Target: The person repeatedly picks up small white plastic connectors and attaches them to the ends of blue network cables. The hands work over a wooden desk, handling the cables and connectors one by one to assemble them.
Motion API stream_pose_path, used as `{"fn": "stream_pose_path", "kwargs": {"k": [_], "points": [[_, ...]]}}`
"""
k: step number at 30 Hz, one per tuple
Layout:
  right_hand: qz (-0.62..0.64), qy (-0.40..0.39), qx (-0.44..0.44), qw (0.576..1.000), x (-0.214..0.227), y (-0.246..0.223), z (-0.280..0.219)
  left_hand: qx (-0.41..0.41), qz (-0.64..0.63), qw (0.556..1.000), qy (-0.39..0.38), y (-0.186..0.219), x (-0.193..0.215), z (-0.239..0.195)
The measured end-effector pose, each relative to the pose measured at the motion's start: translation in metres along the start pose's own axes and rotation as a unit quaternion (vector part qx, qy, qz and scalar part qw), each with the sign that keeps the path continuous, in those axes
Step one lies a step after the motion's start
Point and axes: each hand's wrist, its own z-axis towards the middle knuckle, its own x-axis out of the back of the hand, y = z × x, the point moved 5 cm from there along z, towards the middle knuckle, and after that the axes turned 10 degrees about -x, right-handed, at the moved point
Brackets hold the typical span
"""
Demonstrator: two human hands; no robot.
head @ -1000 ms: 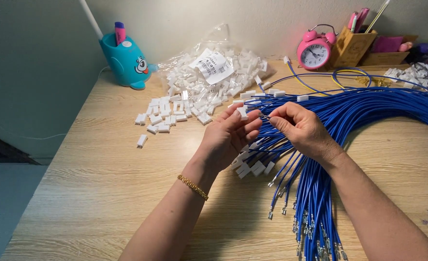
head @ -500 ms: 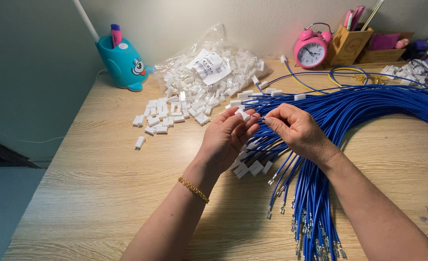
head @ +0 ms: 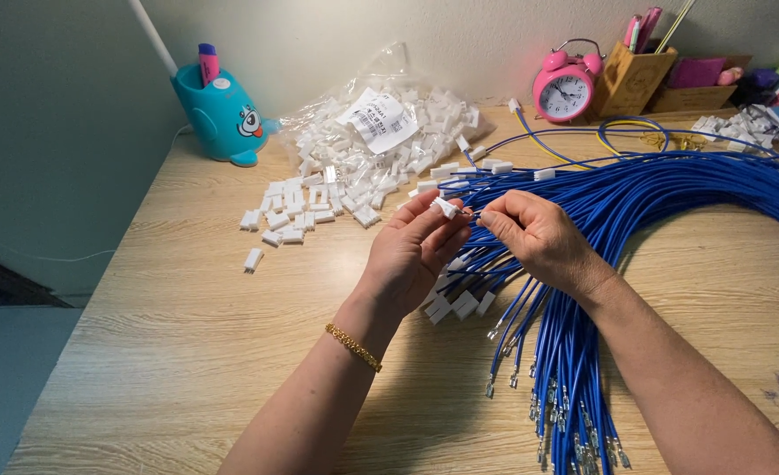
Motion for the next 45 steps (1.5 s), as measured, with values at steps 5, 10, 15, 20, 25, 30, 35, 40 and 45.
{"fn": "stream_pose_path", "kwargs": {"k": [5,10,15,20,25,30,35,40,45], "points": [[-0.016,0.009,0.004,1.000,0.003,-0.006,-0.001,-0.026,0.024,0.999,0.011,-0.001,0.002,0.001],[-0.040,0.032,0.021,0.998,0.002,-0.008,-0.002,-0.055,0.061,0.996,0.017,-0.001,0.004,0.001],[-0.057,0.043,0.043,0.997,0.002,-0.012,-0.003,-0.099,0.128,0.986,0.033,-0.001,0.005,-0.001],[-0.064,0.040,0.058,0.995,-0.001,-0.011,-0.003,-0.111,0.156,0.981,0.032,-0.003,0.011,0.004],[-0.073,0.049,0.072,0.994,-0.004,-0.011,-0.003,-0.101,0.184,0.977,0.032,-0.009,0.008,0.002],[-0.062,0.058,0.085,0.993,-0.005,-0.008,-0.004,-0.113,0.189,0.975,0.043,-0.007,0.004,-0.004],[-0.064,0.063,0.099,0.991,-0.007,-0.004,-0.005,-0.103,0.199,0.974,0.032,-0.011,0.006,-0.002],[-0.056,0.056,0.108,0.991,-0.008,0.001,-0.003,-0.100,0.216,0.971,0.031,-0.003,0.007,0.001],[-0.170,0.022,0.138,0.976,0.002,-0.027,-0.013,-0.171,0.361,0.917,-0.014,0.018,0.020,0.018]]}}
